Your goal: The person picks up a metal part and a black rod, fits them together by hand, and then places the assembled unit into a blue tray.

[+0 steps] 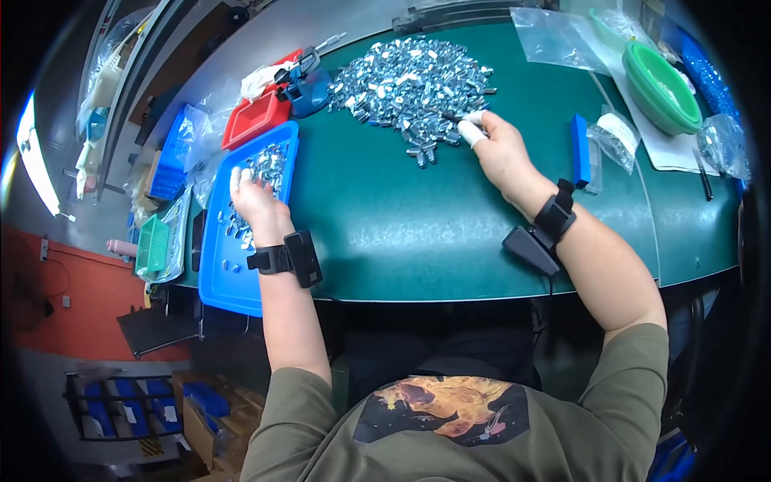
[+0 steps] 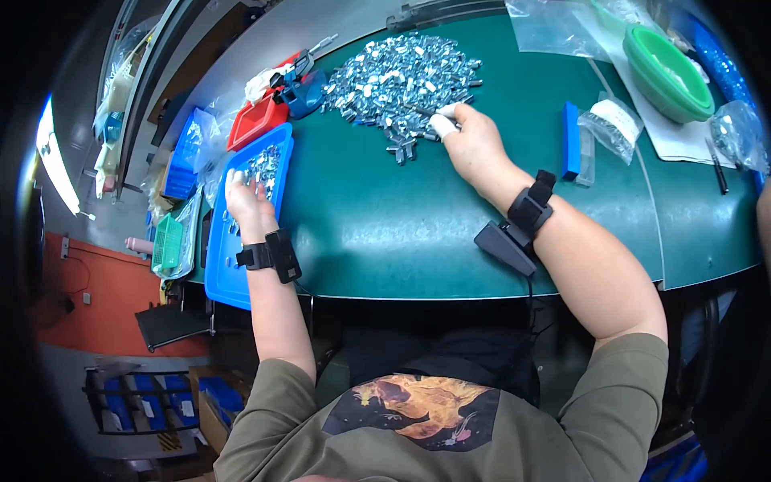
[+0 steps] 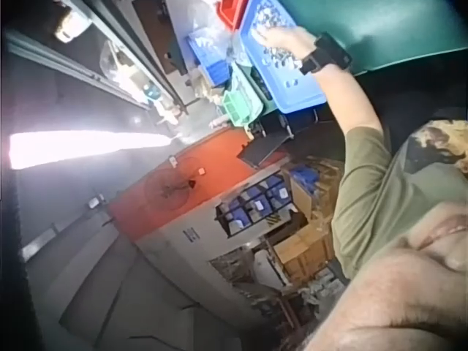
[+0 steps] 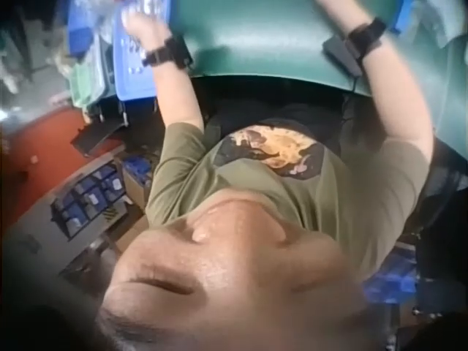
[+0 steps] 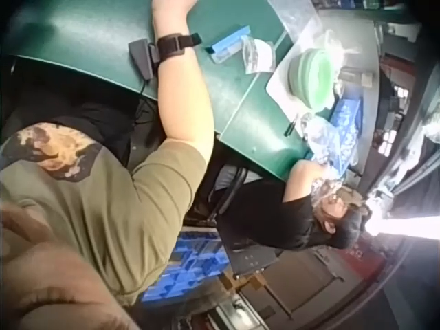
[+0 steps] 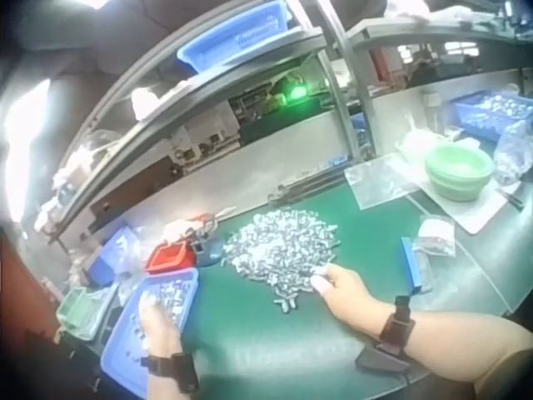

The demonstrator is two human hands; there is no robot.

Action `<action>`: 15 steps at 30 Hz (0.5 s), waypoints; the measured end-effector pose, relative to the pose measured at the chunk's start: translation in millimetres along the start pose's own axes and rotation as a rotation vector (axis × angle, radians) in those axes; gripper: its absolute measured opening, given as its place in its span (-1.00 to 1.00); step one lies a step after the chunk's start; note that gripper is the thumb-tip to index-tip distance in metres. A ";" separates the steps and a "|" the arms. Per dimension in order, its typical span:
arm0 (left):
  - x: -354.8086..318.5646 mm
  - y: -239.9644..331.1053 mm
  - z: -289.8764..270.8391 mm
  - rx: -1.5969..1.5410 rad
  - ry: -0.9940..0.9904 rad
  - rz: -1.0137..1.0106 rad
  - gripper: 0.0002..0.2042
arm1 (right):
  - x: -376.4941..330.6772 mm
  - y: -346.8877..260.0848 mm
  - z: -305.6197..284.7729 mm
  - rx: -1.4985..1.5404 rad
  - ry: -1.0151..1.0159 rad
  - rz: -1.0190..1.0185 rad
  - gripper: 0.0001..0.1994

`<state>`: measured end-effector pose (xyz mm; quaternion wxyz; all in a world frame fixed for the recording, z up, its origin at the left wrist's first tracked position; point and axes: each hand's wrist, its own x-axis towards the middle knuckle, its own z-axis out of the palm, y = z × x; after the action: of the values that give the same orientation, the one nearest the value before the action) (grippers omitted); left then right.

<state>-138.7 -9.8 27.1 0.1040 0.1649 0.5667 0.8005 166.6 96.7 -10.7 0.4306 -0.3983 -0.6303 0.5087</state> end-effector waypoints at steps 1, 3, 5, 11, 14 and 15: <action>3.0 -5.0 -7.0 0.008 -0.010 0.057 -0.69 | 1.7 -0.9 -0.2 0.002 -0.001 0.003 -0.81; 7.4 -11.9 -18.2 0.016 -0.031 0.164 -0.63 | 1.9 -2.9 0.7 -0.007 -0.002 0.008 -0.81; -21.1 -17.1 3.2 0.174 -0.162 0.277 -0.63 | 0.4 -1.1 1.7 -0.013 -0.008 0.023 -0.80; -99.7 -17.1 73.8 0.752 -1.019 0.223 -0.78 | -4.0 -3.0 0.8 -0.005 -0.025 0.042 -0.80; -105.2 -25.0 92.0 0.916 -1.130 0.243 -0.76 | -7.4 -5.0 1.8 -0.037 -0.043 -0.017 -0.80; -102.7 -28.4 92.7 0.911 -1.133 0.245 -0.76 | -8.0 -6.0 2.2 -0.050 -0.053 -0.045 -0.80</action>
<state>-9.0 44.4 13.5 0.2120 0.6421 0.6798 0.2839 166.6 87.5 -6.1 0.4149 -0.3811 -0.6627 0.4934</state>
